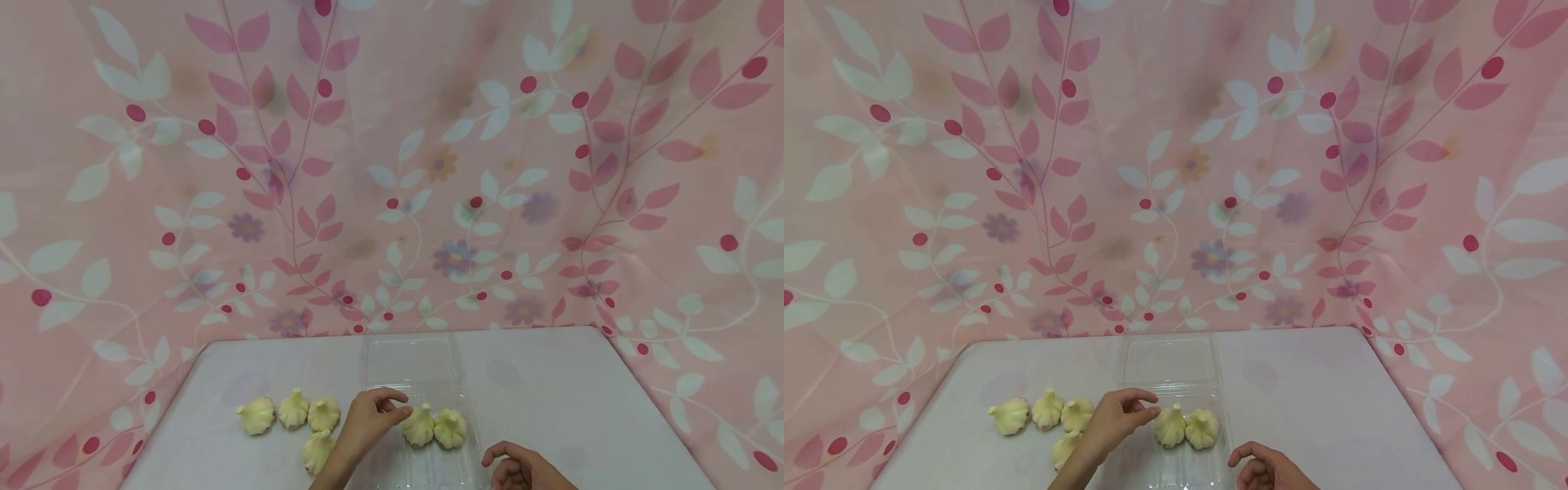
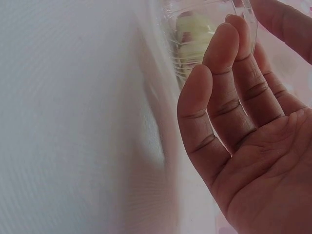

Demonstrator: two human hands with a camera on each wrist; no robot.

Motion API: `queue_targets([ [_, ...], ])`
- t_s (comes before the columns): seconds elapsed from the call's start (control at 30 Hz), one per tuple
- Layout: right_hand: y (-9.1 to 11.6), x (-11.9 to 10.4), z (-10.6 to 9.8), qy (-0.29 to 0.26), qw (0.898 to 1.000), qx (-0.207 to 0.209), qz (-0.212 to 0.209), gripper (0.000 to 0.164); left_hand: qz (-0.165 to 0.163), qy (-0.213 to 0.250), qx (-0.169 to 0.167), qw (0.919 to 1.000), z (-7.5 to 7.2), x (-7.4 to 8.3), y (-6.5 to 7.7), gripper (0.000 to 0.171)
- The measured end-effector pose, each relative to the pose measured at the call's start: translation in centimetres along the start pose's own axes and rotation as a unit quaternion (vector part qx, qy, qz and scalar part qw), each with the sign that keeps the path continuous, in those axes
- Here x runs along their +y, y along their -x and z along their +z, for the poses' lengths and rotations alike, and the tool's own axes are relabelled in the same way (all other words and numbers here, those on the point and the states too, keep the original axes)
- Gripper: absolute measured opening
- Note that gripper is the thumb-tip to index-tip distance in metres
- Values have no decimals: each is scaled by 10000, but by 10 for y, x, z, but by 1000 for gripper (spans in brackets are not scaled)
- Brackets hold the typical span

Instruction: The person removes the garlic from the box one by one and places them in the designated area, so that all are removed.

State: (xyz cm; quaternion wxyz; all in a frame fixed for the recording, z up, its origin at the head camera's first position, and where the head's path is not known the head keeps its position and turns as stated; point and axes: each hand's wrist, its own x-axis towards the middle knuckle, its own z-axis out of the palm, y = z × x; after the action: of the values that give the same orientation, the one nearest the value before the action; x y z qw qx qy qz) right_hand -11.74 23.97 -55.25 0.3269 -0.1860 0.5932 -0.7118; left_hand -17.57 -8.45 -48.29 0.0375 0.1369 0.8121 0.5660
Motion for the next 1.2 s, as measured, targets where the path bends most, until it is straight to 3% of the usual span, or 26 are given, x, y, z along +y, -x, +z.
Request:
queue_targets([
  [0.67, -1, 1, 0, 114, 9999, 16, -29, 36, -108, 180, 166, 9996, 23, 0, -9, 20],
  [1.2, 0, 0, 1, 227, 9997, 50, 31, 37, -228, 31, 196, 9995, 35, -8, -15, 14],
])
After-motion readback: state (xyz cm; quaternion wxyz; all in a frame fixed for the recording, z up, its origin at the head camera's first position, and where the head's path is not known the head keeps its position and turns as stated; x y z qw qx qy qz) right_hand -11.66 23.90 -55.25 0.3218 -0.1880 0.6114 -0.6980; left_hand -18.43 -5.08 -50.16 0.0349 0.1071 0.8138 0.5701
